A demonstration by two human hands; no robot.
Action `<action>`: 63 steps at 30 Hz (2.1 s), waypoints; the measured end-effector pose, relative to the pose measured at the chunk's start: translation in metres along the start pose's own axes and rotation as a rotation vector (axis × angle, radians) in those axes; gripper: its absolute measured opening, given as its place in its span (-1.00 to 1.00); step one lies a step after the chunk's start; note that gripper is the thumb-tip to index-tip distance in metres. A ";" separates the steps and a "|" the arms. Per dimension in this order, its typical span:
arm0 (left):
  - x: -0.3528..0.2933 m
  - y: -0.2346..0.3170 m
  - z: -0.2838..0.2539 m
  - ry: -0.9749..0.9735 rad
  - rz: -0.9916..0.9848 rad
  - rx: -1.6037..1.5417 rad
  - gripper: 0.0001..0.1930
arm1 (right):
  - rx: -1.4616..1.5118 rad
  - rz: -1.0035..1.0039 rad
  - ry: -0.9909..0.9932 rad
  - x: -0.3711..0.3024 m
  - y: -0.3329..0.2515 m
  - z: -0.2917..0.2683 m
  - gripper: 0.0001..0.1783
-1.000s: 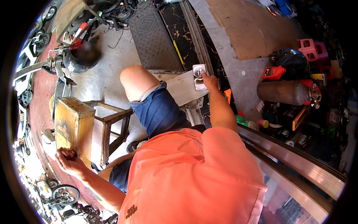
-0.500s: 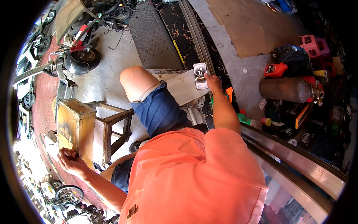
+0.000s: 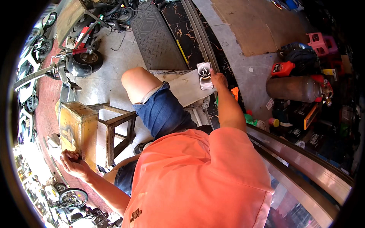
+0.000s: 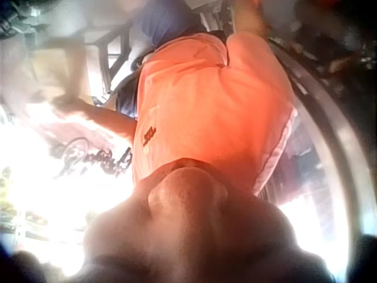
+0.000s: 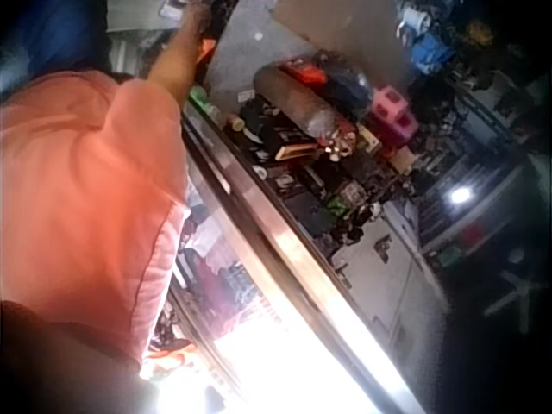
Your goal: The person applies a clear protective film or tape to the top surface of a rectangular metal part using a tape dispenser and smoothing it by hand.
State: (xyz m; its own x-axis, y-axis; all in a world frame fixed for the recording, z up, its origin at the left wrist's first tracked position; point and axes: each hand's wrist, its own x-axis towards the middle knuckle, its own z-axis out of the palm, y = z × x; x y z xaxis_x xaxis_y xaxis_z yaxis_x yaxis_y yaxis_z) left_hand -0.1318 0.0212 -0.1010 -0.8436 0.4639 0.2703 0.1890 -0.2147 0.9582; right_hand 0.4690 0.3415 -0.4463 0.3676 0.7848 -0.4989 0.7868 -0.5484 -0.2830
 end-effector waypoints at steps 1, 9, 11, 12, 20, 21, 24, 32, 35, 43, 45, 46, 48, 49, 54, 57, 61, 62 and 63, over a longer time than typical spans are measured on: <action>0.000 0.000 0.000 0.000 0.000 -0.002 -0.76 | 0.019 0.027 -0.017 0.001 -0.001 0.000 0.07; -0.004 0.004 0.009 0.036 0.004 0.042 -0.73 | 0.054 -0.048 -0.087 -0.002 0.013 0.003 0.03; -0.003 0.005 0.009 0.031 0.007 0.040 -0.73 | 0.040 -0.078 -0.063 -0.003 0.016 0.006 0.00; -0.002 0.003 0.006 0.025 0.008 0.032 -0.73 | 0.035 -0.101 -0.049 -0.004 0.018 0.007 -0.02; -0.002 0.002 0.003 0.001 0.003 0.013 -0.74 | 0.059 -0.156 -0.036 -0.005 0.023 0.008 -0.12; -0.002 0.003 0.005 0.007 0.000 0.013 -0.74 | 0.062 -0.173 -0.037 -0.006 0.024 0.009 -0.15; -0.002 0.003 0.004 0.010 0.006 0.025 -0.74 | 0.104 -0.202 -0.009 -0.017 0.025 0.010 -0.28; -0.004 0.004 0.006 0.020 -0.010 0.001 -0.73 | 0.074 -0.231 0.046 -0.037 0.023 0.010 -0.29; -0.003 0.004 0.005 0.018 -0.012 -0.008 -0.73 | 0.055 -0.241 0.043 -0.042 0.023 0.012 -0.24; -0.003 0.004 0.005 0.017 -0.004 0.001 -0.72 | 0.011 -0.215 0.096 -0.050 0.014 0.017 -0.16; -0.004 0.004 0.005 0.011 -0.002 -0.001 -0.72 | -0.001 -0.216 0.119 -0.052 0.011 0.019 -0.15; -0.005 0.005 0.004 0.009 0.000 -0.002 -0.72 | -0.008 -0.218 0.130 -0.052 0.010 0.019 -0.14; -0.004 0.005 0.007 0.005 -0.010 -0.007 -0.72 | -0.029 -0.207 0.137 -0.053 0.012 0.021 -0.12; -0.003 0.004 0.009 0.003 -0.015 -0.010 -0.72 | -0.040 -0.201 0.140 -0.053 0.012 0.021 -0.10; -0.003 0.002 -0.001 -0.011 0.010 -0.004 -0.72 | 0.049 -0.133 0.099 -0.051 0.006 0.014 -0.06; -0.003 0.000 -0.003 -0.001 -0.006 -0.028 -0.72 | 0.087 -0.085 0.111 -0.049 0.006 0.012 -0.04; -0.002 -0.001 -0.003 -0.010 -0.001 -0.036 -0.73 | 0.106 -0.061 0.151 -0.044 0.009 0.010 -0.06; -0.003 0.000 -0.002 -0.008 -0.002 -0.038 -0.73 | 0.102 -0.066 0.165 -0.043 0.009 0.010 -0.07; -0.003 0.000 -0.001 -0.005 -0.003 -0.041 -0.73 | 0.097 -0.070 0.180 -0.043 0.009 0.011 -0.07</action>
State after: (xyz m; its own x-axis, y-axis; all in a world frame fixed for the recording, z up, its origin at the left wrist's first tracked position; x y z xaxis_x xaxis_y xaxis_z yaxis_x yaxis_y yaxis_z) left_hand -0.1300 0.0186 -0.1019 -0.8414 0.4692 0.2682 0.1659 -0.2481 0.9544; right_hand 0.4553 0.2996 -0.4362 0.4029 0.8561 -0.3237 0.7654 -0.5091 -0.3937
